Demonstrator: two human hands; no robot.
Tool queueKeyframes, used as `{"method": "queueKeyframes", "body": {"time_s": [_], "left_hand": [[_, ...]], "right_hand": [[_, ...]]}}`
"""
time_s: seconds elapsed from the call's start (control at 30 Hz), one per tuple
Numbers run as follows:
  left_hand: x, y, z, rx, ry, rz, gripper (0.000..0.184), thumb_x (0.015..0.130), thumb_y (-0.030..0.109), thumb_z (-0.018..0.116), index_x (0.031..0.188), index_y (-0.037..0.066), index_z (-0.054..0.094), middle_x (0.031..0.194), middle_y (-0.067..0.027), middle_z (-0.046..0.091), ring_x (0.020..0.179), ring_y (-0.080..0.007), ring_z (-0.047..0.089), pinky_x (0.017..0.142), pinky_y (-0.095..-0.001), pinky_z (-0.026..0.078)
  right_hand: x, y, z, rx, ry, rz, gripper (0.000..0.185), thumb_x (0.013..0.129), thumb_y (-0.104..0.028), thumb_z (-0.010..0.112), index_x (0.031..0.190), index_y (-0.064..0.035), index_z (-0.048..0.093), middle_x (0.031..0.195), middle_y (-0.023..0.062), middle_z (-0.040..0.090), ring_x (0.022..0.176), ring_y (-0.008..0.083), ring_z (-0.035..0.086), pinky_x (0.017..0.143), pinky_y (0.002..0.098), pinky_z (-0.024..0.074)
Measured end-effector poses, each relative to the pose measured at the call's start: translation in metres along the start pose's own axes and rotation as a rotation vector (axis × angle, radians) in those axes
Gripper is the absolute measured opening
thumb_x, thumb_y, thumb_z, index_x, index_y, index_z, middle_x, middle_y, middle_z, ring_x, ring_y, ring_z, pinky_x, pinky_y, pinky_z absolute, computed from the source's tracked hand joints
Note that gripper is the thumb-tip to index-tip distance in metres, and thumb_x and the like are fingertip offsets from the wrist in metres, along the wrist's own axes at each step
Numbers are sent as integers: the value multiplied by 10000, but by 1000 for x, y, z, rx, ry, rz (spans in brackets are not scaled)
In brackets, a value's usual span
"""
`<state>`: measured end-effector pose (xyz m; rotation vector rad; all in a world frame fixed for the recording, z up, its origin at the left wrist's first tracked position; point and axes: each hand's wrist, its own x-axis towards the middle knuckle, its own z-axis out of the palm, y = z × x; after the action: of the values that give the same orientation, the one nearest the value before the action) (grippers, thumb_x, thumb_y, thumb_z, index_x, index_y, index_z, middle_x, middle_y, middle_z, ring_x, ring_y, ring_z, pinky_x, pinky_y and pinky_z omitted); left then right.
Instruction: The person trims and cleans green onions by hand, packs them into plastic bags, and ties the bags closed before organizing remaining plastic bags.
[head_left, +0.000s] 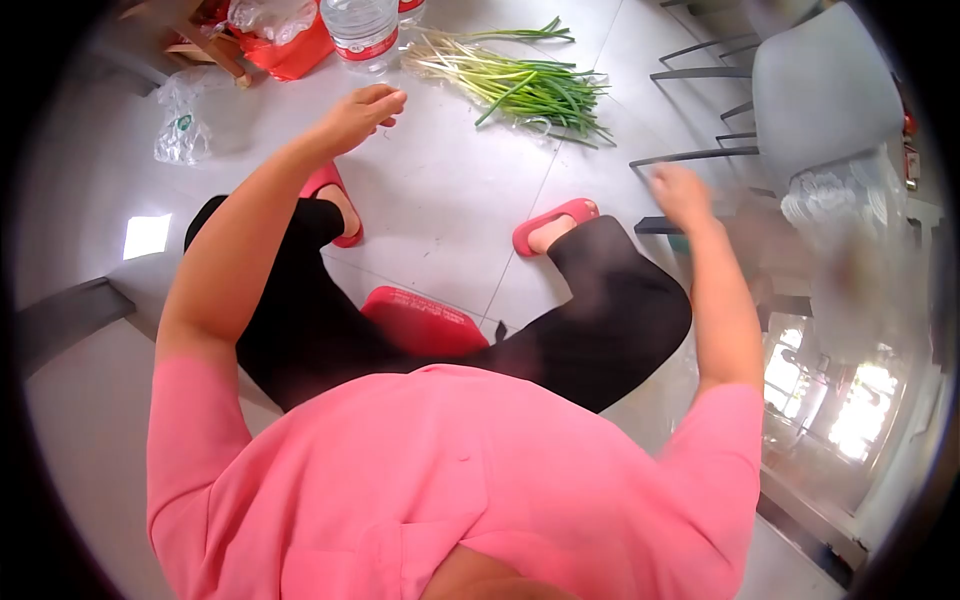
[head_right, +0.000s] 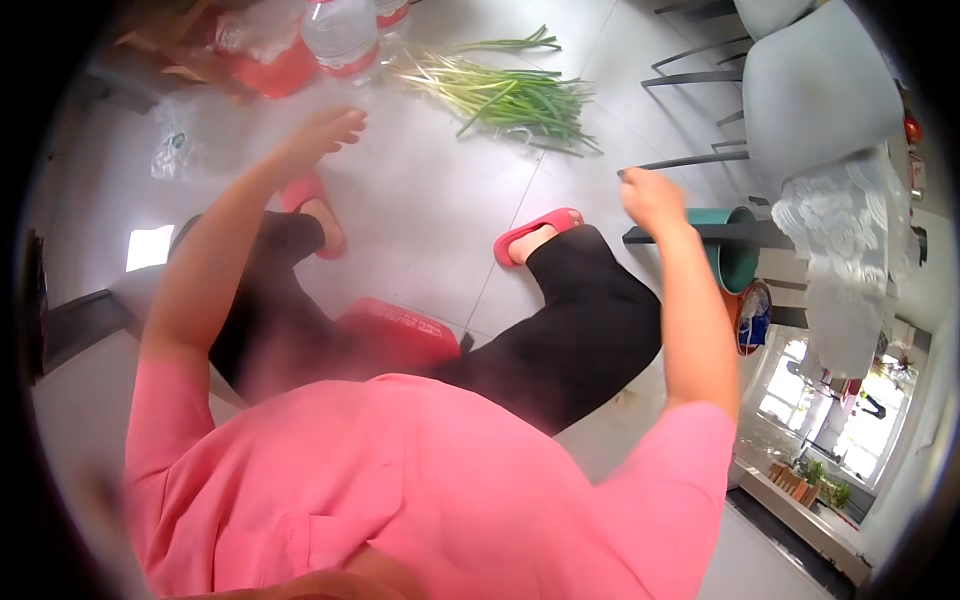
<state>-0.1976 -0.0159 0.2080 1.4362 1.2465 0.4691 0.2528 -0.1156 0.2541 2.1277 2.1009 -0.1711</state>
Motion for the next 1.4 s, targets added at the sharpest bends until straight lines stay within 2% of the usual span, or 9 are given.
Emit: {"method": "queueKeyframes", "body": {"time_s": [0.23, 0.37, 0.47, 0.67, 0.93, 1.1, 1.2, 1.33, 1.4], "left_hand": [[-1, 52, 0, 193, -46, 139, 368, 881, 216, 539, 1185, 14, 494, 1107, -140, 583, 952, -227, 582, 838, -338, 448], [10, 52, -7, 702, -107, 185, 465, 798, 151, 618, 1219, 36, 458, 1117, -160, 551, 964, -309, 562, 813, -384, 450], [17, 47, -6, 764, -241, 187, 532, 740, 154, 671, 1210, 27, 456, 1130, -145, 544, 1017, -312, 532, 835, -385, 441], [19, 51, 6, 852, -452, 172, 536, 701, 166, 697, 1173, 12, 495, 1127, -140, 553, 1022, -277, 546, 879, -371, 426], [16, 77, 21, 867, -475, 256, 536, 716, 188, 671, 1189, 8, 496, 1136, -164, 550, 1035, -274, 536, 921, -379, 401], [11, 104, 38, 874, -430, 408, 390, 726, 115, 578, 1090, -4, 505, 1048, -130, 565, 961, -284, 562, 868, -369, 428], [10, 124, 37, 929, -517, 572, 498, 746, 268, 609, 1165, 19, 507, 1135, -172, 538, 1018, -279, 535, 898, -397, 417], [31, 137, 15, 709, -358, 551, 447, 675, 245, 675, 1059, 35, 582, 1025, -137, 599, 980, -306, 579, 865, -386, 453], [56, 112, -4, 603, -374, 484, 495, 700, 164, 659, 1152, 15, 522, 1011, -120, 605, 886, -305, 601, 804, -368, 470]], "right_hand": [[150, -26, 150, 122, -497, -37, 282, 764, -189, 476, 961, -100, 657, 994, 164, 635, 926, 328, 602, 808, 425, 468], [185, -30, 222, 193, -388, 334, 303, 789, -271, 550, 1033, -99, 604, 1037, 122, 634, 973, 303, 591, 823, 416, 466], [197, -40, 246, 338, -184, 467, 553, 750, -322, 657, 1200, -67, 460, 1152, 142, 570, 1046, 298, 552, 879, 390, 443], [229, -35, 295, 475, -184, 498, 337, 733, -250, 636, 1028, -94, 592, 1021, 105, 630, 970, 274, 582, 840, 373, 453], [258, -13, 256, 556, -316, 220, 210, 742, -236, 626, 847, -55, 635, 768, 97, 649, 713, 213, 602, 669, 326, 463], [263, -15, 224, 499, -291, 87, 218, 757, -230, 618, 868, -42, 622, 753, 88, 639, 704, 204, 593, 664, 328, 460], [258, -17, 228, 587, -240, 83, 218, 759, -220, 610, 882, -40, 609, 757, 81, 631, 701, 196, 588, 654, 325, 457], [244, -32, 230, 740, -124, 157, 234, 753, -217, 594, 920, -53, 600, 826, 101, 638, 759, 234, 600, 687, 341, 462], [241, -39, 229, 754, -103, 204, 262, 751, -225, 584, 952, -58, 601, 880, 125, 650, 822, 281, 618, 729, 368, 471]]}}
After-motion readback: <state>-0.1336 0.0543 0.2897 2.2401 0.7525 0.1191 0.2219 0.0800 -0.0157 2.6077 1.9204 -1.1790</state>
